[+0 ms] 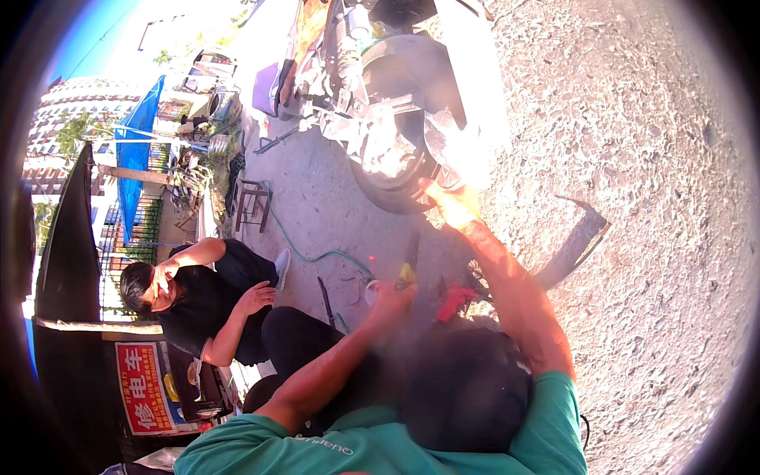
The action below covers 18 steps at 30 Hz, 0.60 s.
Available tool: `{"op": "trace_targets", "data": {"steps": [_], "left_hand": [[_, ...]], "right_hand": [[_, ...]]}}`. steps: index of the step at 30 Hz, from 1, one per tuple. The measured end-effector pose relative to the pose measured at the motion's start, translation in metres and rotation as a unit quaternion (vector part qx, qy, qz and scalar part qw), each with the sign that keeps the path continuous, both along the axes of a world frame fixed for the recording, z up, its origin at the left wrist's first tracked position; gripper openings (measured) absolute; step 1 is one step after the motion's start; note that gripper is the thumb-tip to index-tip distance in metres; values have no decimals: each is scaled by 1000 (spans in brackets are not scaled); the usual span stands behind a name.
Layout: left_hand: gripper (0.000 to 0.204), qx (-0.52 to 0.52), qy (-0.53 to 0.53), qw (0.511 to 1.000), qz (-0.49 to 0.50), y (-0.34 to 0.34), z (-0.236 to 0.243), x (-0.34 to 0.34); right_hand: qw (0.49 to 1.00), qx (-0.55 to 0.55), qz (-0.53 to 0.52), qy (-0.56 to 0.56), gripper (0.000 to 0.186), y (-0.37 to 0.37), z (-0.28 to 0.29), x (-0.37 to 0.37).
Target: The person is repairing a bicycle tire by using pliers to remove a sharp object and then applying a sealant or repair strip to the puncture.
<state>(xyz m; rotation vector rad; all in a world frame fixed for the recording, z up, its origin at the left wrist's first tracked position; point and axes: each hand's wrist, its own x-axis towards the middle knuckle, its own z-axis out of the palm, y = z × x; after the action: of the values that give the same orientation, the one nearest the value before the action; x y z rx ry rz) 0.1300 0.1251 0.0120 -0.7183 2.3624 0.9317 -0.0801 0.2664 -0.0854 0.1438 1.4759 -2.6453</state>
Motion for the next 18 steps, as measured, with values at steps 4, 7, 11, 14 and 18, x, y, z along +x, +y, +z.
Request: {"op": "trace_targets", "data": {"steps": [4,7,11,14,18], "left_hand": [[43,-55,-7,998,-35,6,-14,7],[40,-179,131,964,-149,-5,-25,-19],[34,-108,350,923,-121,22,55,-118],[31,-165,434,867,-183,28,67,-174],[27,-320,357,842,-248,20,51,-202]], "right_hand": [[999,-9,38,-25,48,4,22,13],[999,18,46,-13,85,3,6,5],[999,3,43,-24,42,5,9,8],[998,-31,46,-5,27,1,18,11],[997,15,74,-16,33,14,57,22]]}}
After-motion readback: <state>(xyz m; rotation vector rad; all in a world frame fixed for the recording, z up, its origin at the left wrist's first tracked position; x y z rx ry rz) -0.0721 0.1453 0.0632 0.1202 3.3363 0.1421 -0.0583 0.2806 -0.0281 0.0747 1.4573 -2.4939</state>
